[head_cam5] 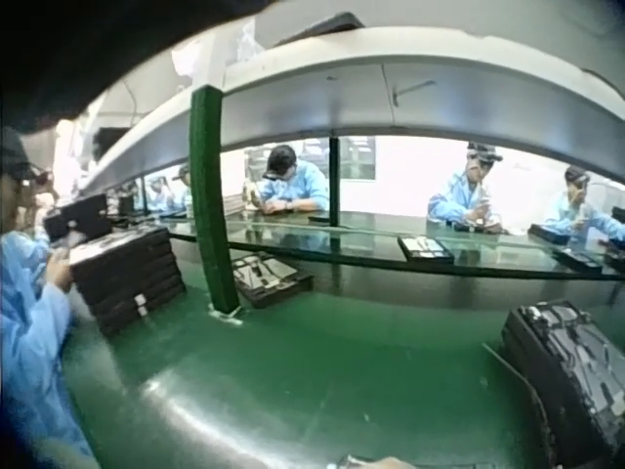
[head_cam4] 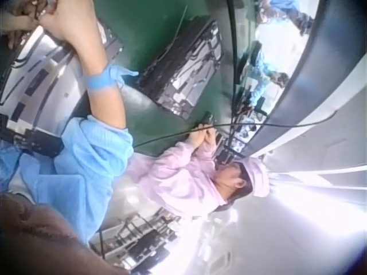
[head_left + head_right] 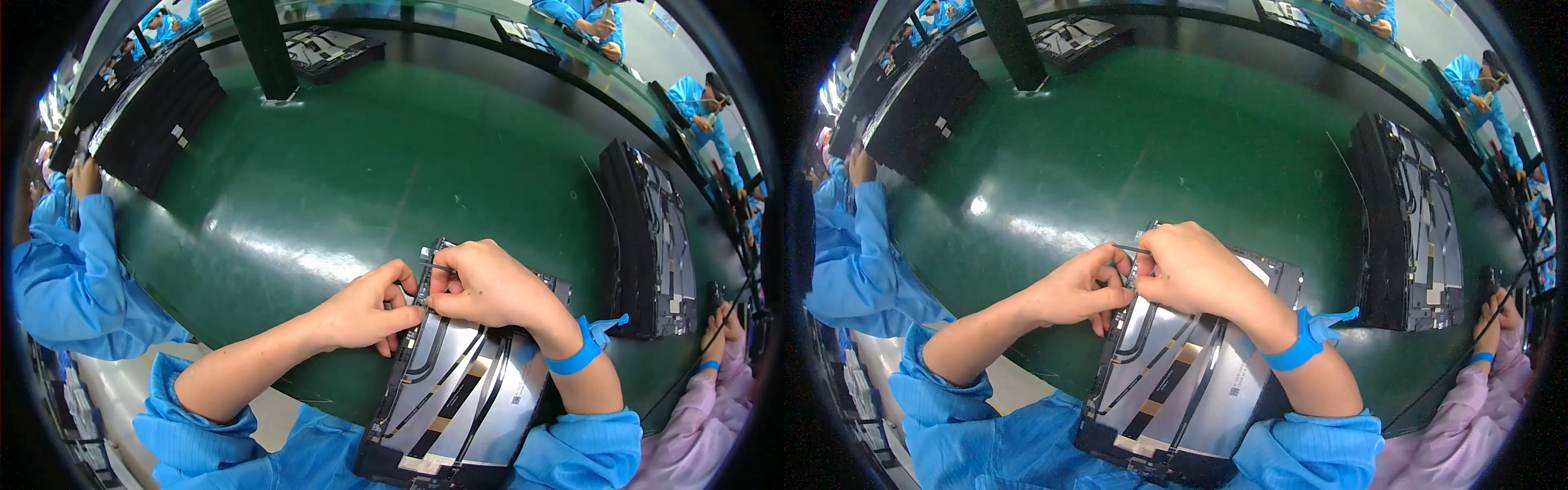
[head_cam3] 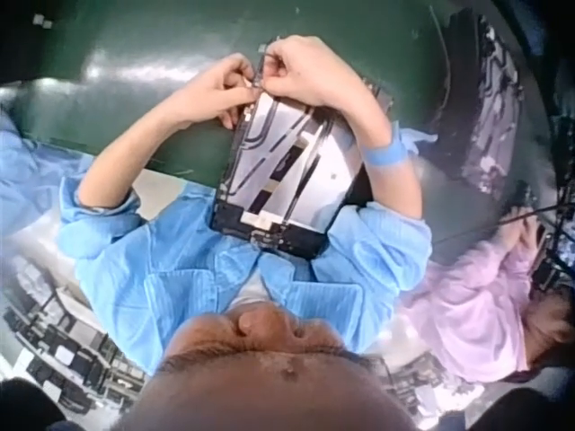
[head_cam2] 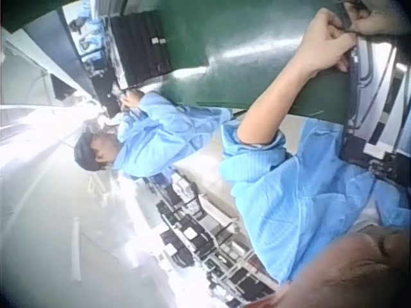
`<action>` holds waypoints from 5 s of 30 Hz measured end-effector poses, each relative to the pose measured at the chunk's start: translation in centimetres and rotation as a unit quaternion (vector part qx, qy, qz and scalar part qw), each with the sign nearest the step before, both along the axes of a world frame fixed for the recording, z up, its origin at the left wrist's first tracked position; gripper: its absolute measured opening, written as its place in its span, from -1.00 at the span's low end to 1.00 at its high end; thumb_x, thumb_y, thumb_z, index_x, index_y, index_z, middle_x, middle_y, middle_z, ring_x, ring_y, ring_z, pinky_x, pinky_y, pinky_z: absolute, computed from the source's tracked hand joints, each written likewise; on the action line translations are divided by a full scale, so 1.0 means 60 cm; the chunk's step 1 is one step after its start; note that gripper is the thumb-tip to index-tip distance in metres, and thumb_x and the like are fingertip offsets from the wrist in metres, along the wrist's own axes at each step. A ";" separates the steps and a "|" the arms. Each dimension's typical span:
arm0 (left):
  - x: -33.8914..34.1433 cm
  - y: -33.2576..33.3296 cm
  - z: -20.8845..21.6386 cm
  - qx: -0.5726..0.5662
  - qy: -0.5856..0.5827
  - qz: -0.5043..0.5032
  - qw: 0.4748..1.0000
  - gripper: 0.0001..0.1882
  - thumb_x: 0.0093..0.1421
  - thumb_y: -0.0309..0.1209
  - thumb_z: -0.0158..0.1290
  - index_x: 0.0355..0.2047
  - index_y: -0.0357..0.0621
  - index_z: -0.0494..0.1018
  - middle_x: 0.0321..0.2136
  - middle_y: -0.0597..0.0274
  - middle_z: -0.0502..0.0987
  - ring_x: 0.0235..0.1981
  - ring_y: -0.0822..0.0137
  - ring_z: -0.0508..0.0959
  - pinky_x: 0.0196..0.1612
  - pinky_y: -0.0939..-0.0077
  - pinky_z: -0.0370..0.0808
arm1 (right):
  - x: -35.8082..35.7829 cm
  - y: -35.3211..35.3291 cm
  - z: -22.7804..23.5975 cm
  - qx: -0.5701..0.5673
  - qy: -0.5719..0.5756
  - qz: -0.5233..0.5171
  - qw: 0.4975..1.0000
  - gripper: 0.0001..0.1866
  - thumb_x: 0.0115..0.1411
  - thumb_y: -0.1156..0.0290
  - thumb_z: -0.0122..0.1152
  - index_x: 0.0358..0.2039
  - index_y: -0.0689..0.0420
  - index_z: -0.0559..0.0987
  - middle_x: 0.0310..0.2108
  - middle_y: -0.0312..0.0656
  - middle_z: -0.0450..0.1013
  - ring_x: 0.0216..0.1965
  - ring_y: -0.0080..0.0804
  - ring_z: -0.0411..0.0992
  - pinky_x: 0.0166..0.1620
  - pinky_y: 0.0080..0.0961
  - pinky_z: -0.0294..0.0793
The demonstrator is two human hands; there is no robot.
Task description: The person assembles tablet devices on an assembly line by routing internal wires and pressing connectors into place with a tool and by hand, then stacking the assembled devices.
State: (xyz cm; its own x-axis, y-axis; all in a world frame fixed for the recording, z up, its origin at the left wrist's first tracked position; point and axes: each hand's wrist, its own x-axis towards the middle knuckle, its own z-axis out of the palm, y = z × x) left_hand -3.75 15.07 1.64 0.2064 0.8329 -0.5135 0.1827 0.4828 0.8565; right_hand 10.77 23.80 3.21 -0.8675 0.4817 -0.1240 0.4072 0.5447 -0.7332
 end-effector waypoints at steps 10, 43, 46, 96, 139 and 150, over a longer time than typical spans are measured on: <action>0.006 0.001 0.002 -0.001 -0.002 0.020 1.000 -0.68 -0.09 -0.42 -0.06 -0.35 -0.29 0.12 -0.68 0.18 0.35 -0.74 0.44 0.40 -0.73 0.64 0.37 | 0.040 -0.021 0.048 0.195 0.028 -0.078 0.977 -0.71 -0.17 0.34 0.14 -0.47 0.21 0.31 -0.61 -0.09 0.34 -0.53 -0.15 0.34 -0.49 -0.42 0.28; -0.003 0.003 -0.006 0.020 -0.013 -0.002 1.000 -0.71 -0.04 -0.42 -0.06 -0.36 -0.29 0.12 -0.69 0.18 0.34 -0.74 0.45 0.40 -0.73 0.65 0.38 | 0.040 -0.081 -0.010 0.200 0.122 0.071 0.970 -0.84 -0.26 0.41 0.19 -0.72 0.10 0.36 -0.76 -0.28 0.29 -0.71 -0.40 0.28 -0.67 -0.54 0.20; -0.002 0.003 -0.005 0.017 -0.011 -0.004 1.000 -0.71 -0.04 -0.42 -0.06 -0.36 -0.29 0.12 -0.69 0.17 0.34 -0.74 0.45 0.40 -0.73 0.65 0.38 | 0.039 -0.081 -0.012 0.192 0.123 0.073 0.971 -0.84 -0.25 0.42 0.19 -0.73 0.11 0.36 -0.77 -0.27 0.29 -0.73 -0.39 0.28 -0.68 -0.53 0.19; 0.008 -0.003 0.003 0.004 0.005 0.035 0.999 -0.69 -0.11 -0.37 -0.06 -0.41 -0.33 0.16 -0.66 0.13 0.37 -0.76 0.41 0.41 -0.76 0.62 0.39 | 0.017 -0.011 0.021 0.026 -0.043 0.002 0.999 -0.82 -0.13 0.35 0.09 -0.61 0.21 0.41 -0.72 -0.13 0.36 -0.66 -0.33 0.35 -0.56 -0.52 0.29; 0.007 -0.239 -0.027 0.376 0.337 -0.064 0.861 -0.12 -0.23 -0.02 0.06 -0.03 -0.37 0.00 -0.17 -0.09 0.26 -0.12 0.01 0.24 -0.05 0.05 0.03 | 0.238 -0.076 0.039 0.131 -0.231 -0.119 0.957 -0.59 -0.22 0.00 0.14 -0.65 0.15 0.49 -0.70 -0.08 0.38 -0.64 -0.25 0.38 -0.54 -0.45 0.35; -0.129 -0.224 -0.019 0.306 0.479 0.014 0.822 0.02 -0.50 0.03 0.19 -0.07 -0.34 0.08 -0.24 -0.05 0.29 -0.19 0.02 0.28 -0.06 0.19 0.09 | -0.017 -0.071 -0.031 -0.003 -0.144 0.062 0.988 -0.41 -0.10 -0.08 -0.03 -0.62 0.35 0.41 -0.65 0.13 0.33 -0.58 -0.06 0.34 -0.50 -0.29 0.28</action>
State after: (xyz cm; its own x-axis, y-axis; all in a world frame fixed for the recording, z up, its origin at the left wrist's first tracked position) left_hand -11.50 1.61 0.53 -0.0731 0.9933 0.0890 0.9116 0.0304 0.4099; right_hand 9.75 19.52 1.37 -0.8485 0.3718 -0.3765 0.5291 0.6004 -0.5996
